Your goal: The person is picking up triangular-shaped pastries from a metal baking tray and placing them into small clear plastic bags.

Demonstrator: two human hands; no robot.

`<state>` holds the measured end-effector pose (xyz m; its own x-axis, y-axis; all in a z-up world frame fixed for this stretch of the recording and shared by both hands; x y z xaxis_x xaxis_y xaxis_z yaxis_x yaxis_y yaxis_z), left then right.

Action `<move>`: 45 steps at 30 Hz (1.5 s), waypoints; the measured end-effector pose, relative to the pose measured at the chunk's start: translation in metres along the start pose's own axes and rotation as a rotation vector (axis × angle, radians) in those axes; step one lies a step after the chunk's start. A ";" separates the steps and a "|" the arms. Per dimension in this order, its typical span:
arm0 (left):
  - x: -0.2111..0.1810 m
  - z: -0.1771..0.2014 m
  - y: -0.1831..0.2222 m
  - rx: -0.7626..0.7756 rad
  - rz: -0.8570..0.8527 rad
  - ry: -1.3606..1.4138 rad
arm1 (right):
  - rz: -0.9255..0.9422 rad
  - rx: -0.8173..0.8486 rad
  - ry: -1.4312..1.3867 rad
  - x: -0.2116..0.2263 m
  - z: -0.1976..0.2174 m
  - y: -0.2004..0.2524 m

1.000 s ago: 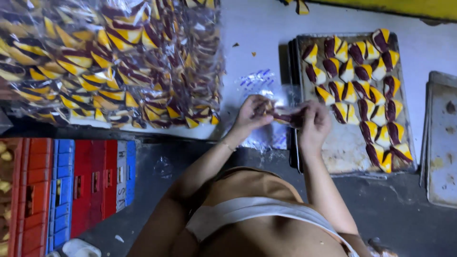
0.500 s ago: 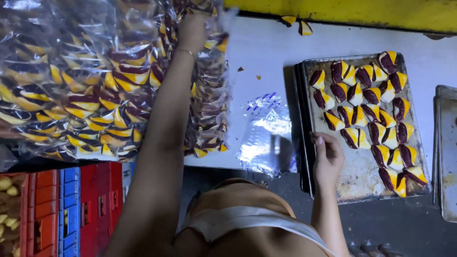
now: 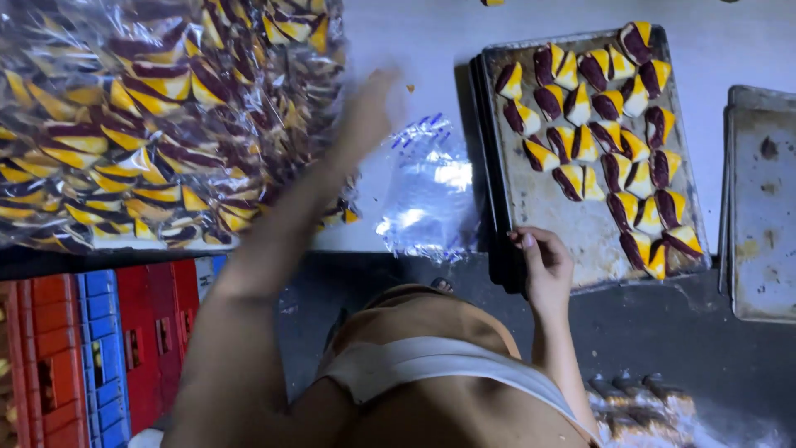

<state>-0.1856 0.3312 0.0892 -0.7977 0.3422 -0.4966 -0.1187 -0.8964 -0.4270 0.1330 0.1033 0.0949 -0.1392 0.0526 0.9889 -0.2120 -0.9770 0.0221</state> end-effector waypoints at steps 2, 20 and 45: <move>-0.061 -0.065 0.123 0.447 -0.177 0.345 | 0.025 -0.024 0.019 0.005 0.001 -0.005; -0.136 0.007 0.199 0.047 0.325 0.456 | 0.227 0.479 0.237 0.032 -0.068 -0.014; -0.126 0.028 0.178 0.442 0.494 0.639 | 0.352 -0.133 0.848 -0.047 0.065 -0.033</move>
<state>-0.1230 0.1204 0.0972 -0.3548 -0.1357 -0.9250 -0.1715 -0.9632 0.2071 0.2096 0.1194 0.0569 -0.8664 -0.0577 0.4959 -0.1253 -0.9364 -0.3278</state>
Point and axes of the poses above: each hand's wrist, its own y-axis away from the middle knuckle, its own z-axis out of the back of the hand, x = y × z, the point moved 6 cm from there along -y, towards the middle knuckle
